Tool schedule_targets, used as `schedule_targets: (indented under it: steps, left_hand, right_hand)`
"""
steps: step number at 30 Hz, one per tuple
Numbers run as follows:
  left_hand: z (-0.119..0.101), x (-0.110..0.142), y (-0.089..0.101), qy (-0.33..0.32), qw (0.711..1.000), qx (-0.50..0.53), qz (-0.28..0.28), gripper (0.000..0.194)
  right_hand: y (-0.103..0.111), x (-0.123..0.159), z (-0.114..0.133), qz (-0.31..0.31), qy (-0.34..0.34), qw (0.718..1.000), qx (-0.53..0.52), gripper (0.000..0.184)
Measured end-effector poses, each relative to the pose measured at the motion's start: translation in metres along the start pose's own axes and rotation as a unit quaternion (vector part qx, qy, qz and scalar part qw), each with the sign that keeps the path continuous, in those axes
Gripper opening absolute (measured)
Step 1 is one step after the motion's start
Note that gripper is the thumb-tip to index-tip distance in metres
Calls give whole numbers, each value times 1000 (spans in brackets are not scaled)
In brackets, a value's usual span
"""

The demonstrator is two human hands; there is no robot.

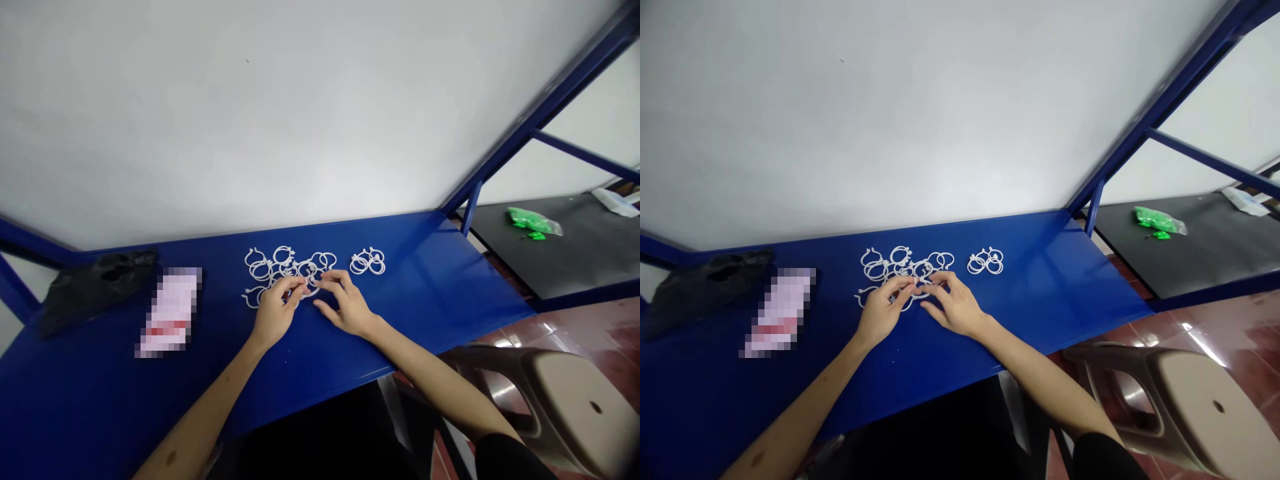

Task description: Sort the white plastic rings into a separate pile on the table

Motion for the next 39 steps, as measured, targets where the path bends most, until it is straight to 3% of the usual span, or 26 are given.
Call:
schedule_targets:
  steps: [5,10,16,24,27,31,35,39]
  left_hand:
    - [-4,0,0,9,1000,24,11,18]
    - [-10,1,-1,-5,1000,22,16,15]
    - [-14,6,-4,-28,999,-19,20,10]
    - [-24,13,-9,-104,990,-87,25,17]
    - [-26,13,-10,-125,987,-97,27,11]
    - [-27,11,-9,-154,977,-149,16,14]
    - [-28,9,-5,-177,964,-197,-10,19]
    - [-29,9,-4,-188,955,-228,-19,18]
  right_hand:
    - [-1,3,-19,-19,-64,996,-65,35]
    - [-8,7,-26,-18,-97,989,-114,18]
    - [-8,5,-13,-26,-47,993,-106,11]
    - [-10,9,5,21,50,997,-48,15]
    - [-3,2,6,10,50,998,-22,16]
    - [26,-11,-9,-68,-11,995,67,18]
    - [72,-1,-49,-188,-127,956,188,25]
    - [86,22,-98,-158,-228,928,249,29]
Point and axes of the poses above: each hand's wrist, its own x-axis away from the middle knuckle, its own y-axis out of the back of the hand, z = x × y, the point moved 8 cm from there along -x, towards the middle knuckle, and after that the axes turned 3 degrees about y, right-handed, at the moved point
